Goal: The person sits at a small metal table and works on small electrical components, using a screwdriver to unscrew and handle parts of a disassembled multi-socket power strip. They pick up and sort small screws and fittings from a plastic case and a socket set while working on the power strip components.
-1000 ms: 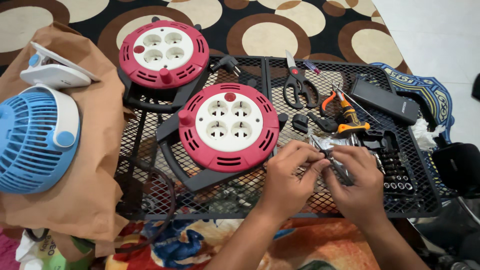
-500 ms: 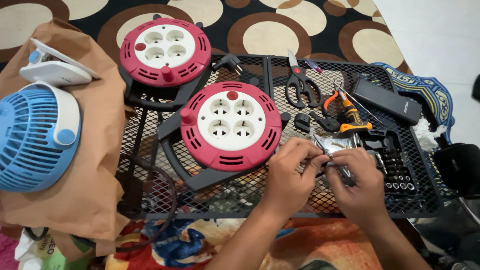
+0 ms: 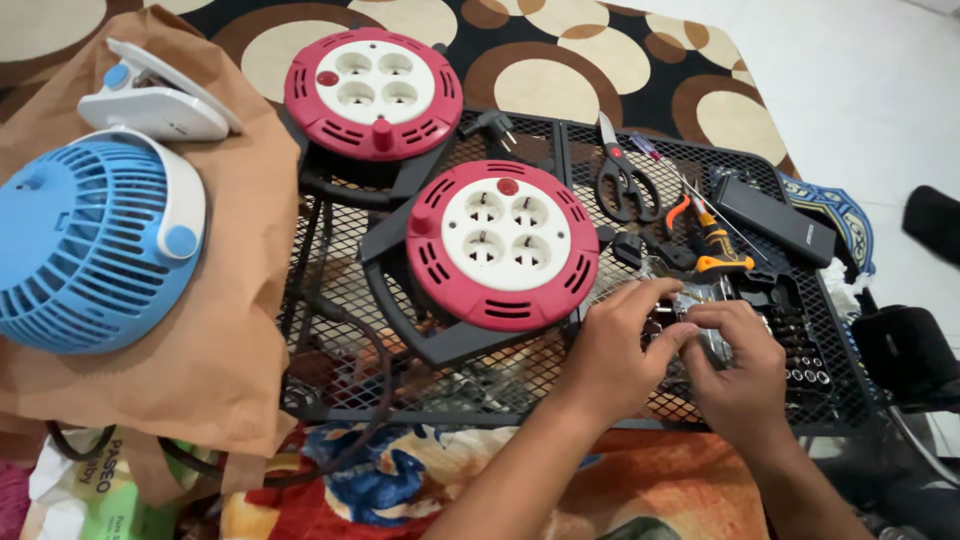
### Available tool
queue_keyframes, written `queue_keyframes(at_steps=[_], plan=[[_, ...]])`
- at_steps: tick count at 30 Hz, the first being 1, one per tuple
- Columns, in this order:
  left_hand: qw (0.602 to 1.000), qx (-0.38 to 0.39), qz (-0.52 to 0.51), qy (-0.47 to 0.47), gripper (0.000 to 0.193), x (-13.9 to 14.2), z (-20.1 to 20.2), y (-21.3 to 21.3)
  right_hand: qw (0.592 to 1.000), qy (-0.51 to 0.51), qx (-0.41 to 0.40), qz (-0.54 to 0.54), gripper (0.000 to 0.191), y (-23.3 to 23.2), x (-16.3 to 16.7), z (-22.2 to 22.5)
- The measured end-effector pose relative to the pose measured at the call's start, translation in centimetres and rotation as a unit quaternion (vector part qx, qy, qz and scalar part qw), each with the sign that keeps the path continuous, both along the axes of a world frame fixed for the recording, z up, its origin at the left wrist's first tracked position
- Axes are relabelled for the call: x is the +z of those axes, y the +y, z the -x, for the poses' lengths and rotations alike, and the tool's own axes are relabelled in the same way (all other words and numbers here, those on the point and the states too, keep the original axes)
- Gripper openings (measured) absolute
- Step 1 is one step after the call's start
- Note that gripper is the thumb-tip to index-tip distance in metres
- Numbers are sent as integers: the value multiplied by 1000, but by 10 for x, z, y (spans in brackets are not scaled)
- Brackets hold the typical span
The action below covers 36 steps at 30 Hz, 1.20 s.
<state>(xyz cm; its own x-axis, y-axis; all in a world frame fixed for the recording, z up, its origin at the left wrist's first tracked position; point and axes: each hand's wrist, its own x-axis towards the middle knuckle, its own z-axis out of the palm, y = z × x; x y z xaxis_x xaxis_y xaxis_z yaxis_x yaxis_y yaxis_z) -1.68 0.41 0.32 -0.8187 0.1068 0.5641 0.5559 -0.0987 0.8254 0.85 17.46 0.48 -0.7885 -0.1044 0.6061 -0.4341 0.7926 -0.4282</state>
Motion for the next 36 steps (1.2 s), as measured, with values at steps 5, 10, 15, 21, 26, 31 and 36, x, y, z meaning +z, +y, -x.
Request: queue_keyframes(at_steps=[5,10,15,21,26,31,36], plan=[[1000,0,-6,-5,29,-6,2,4,1000,-2,-10,-6,14,0,-1,0],[1000,3,-1,-25,27,-8,4,5,999,11,-8,-31,15,3,-2,1],[1000,18,-7,-12,30,-8,4,5,1000,2,-8,-20,15,4,-3,1],[999,25,6,-35,31,-4,2,4,1000,6,-1,-30,20,6,-1,0],[1000,24,0,-14,34,-3,3,2,999,14,-13,-26,19,6,-3,0],[999,0,-21,-44,24,-3,3,5,1000,10,-10,-6,14,6,-3,0],[999,19,-12,-25,17,-4,5,4,1000,5,-5,2,11,2,0,0]])
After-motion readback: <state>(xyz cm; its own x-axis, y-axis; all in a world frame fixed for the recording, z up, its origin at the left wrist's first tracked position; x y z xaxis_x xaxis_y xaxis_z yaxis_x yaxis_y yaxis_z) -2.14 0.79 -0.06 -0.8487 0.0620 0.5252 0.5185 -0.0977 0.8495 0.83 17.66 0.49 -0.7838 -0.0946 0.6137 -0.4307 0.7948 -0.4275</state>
